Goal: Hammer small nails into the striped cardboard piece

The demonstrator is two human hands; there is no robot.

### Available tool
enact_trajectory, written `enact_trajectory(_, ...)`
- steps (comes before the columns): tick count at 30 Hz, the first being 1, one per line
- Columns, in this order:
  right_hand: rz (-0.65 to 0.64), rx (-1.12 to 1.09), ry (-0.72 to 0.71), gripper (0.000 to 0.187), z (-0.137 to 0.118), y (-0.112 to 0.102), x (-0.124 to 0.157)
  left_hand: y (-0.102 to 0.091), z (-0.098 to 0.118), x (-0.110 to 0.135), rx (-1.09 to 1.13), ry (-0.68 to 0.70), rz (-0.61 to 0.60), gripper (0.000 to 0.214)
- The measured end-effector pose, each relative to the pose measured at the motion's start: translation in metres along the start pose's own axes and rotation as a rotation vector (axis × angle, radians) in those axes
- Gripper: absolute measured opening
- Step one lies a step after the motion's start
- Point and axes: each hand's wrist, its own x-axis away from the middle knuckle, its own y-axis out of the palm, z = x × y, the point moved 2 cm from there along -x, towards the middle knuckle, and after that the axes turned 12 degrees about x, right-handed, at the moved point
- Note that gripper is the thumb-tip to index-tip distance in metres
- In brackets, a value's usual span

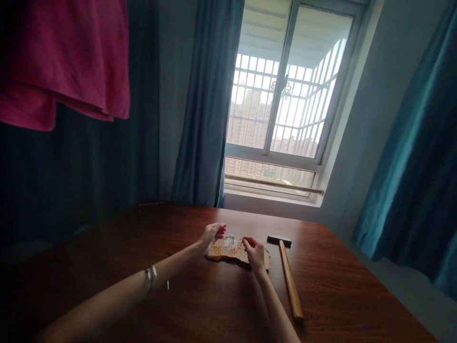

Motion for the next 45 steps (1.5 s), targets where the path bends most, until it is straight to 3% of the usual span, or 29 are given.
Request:
enact_trajectory(4, 0.03, 0.063, -0.047, 0.038, 0.009, 0.019, -0.026, 0.002, -0.009, -0.022, 0.122, -0.01, 0.06, 0.04)
enact_trajectory(11, 0.048, 0.142, -0.088, 0.031, 0.028, 0.038, -0.035, 0.013, -0.033, -0.028, 0.005, 0.02, 0.021, 0.053)
enact_trajectory(19, 0.022, 0.167, -0.117, 0.031, 0.035, 0.041, -0.032, 0.011, -0.043, -0.025, -0.135, 0.061, -0.122, 0.05)
enact_trajectory(26, -0.004, 0.203, -0.133, 0.029, 0.036, 0.045, -0.032, 0.008, -0.049, -0.027, -0.141, 0.066, -0.128, 0.047)
enact_trajectory(34, -0.036, 0.247, -0.178, 0.026, 0.031, 0.045, -0.028, 0.003, -0.055, -0.029, -0.276, 0.129, -0.232, 0.034)
enact_trajectory(45, 0.006, 0.337, -0.21, 0.019, 0.032, 0.045, -0.025, 0.01, -0.048, -0.015, -0.522, 0.247, -0.34, 0.018)
